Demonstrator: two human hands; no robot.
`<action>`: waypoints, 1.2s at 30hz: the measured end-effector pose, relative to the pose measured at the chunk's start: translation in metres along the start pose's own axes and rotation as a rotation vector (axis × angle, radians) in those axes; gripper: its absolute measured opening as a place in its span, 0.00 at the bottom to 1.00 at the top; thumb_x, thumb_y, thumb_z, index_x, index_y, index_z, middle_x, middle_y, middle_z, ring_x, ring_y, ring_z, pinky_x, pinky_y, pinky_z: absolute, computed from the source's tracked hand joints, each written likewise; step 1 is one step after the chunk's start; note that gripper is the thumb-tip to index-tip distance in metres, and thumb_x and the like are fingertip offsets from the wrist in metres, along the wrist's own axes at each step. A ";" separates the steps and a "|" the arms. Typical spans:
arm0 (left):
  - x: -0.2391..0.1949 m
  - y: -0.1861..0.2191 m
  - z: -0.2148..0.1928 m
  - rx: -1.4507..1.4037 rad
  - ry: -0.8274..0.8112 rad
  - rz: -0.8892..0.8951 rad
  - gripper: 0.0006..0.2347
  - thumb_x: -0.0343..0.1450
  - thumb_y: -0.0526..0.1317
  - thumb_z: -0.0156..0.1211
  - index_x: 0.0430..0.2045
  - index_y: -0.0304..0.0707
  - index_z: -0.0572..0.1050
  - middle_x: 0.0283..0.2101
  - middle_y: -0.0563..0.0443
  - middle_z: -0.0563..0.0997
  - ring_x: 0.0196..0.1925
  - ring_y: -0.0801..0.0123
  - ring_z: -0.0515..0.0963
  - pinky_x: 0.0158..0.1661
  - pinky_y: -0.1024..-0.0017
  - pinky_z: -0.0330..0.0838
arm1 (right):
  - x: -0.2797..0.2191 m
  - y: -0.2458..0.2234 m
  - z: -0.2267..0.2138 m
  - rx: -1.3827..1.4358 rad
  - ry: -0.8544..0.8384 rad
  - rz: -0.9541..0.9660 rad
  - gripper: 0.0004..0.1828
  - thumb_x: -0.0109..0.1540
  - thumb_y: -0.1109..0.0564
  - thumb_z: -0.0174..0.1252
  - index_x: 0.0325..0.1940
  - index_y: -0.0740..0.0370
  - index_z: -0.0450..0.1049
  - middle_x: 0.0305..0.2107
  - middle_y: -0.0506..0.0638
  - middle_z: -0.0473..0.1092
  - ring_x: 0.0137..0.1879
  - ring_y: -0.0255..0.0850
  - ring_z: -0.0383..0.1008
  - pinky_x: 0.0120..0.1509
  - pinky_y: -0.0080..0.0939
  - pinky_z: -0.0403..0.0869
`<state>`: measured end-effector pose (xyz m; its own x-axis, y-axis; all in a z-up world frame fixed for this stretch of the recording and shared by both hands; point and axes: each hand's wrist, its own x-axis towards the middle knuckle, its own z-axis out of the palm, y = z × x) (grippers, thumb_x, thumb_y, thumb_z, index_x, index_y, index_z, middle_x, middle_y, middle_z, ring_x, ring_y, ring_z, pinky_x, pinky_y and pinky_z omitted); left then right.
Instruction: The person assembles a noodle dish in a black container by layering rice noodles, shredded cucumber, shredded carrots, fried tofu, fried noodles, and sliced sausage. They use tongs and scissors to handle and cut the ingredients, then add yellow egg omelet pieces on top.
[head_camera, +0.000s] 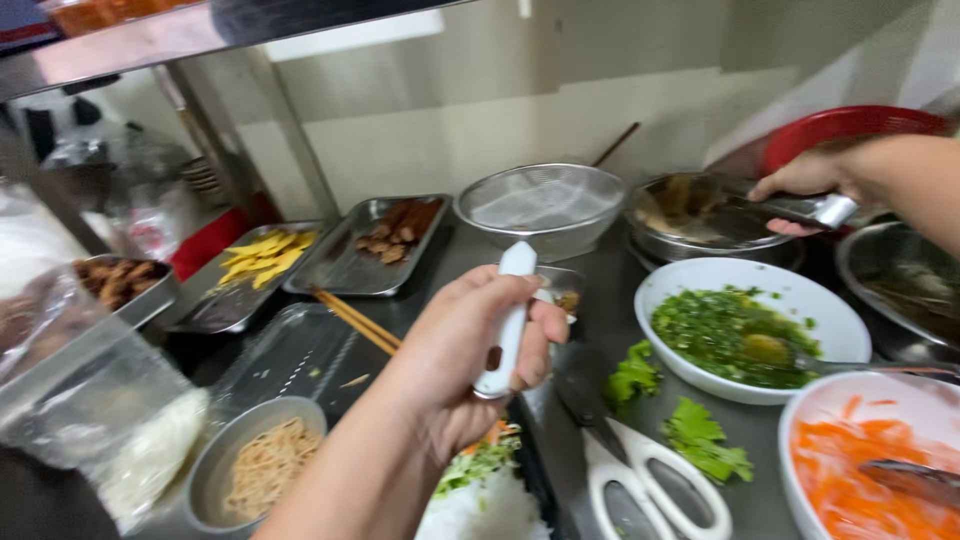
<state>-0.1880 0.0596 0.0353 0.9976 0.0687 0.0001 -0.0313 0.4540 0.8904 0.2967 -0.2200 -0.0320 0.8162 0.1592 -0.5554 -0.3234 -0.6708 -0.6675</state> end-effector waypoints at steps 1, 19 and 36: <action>-0.004 0.001 -0.001 -0.009 0.012 -0.003 0.05 0.75 0.34 0.48 0.34 0.29 0.67 0.21 0.42 0.76 0.12 0.68 0.71 0.15 0.74 0.66 | 0.004 -0.004 -0.001 -0.055 0.024 -0.022 0.20 0.70 0.48 0.51 0.46 0.71 0.73 0.25 0.58 0.75 0.25 0.44 0.74 0.30 0.45 0.76; -0.061 0.028 -0.050 0.073 0.308 0.018 0.05 0.73 0.36 0.53 0.39 0.34 0.69 0.23 0.46 0.76 0.15 0.74 0.72 0.13 0.78 0.63 | -0.254 0.015 0.046 -0.174 0.214 -0.299 0.22 0.68 0.47 0.58 0.47 0.73 0.78 0.27 0.56 0.75 0.27 0.41 0.71 0.33 0.45 0.75; -0.133 0.023 -0.072 0.086 0.202 0.187 0.08 0.80 0.38 0.53 0.33 0.32 0.68 0.16 0.49 0.71 0.09 0.75 0.64 0.14 0.78 0.62 | -0.474 -0.001 0.230 -1.302 -0.121 -0.804 0.23 0.56 0.43 0.67 0.51 0.55 0.80 0.39 0.55 0.79 0.48 0.51 0.79 0.55 0.51 0.75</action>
<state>-0.3255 0.1248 0.0230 0.9425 0.3233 0.0848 -0.1994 0.3402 0.9190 -0.1999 -0.1281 0.1175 0.5015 0.7912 -0.3501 0.8528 -0.5201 0.0462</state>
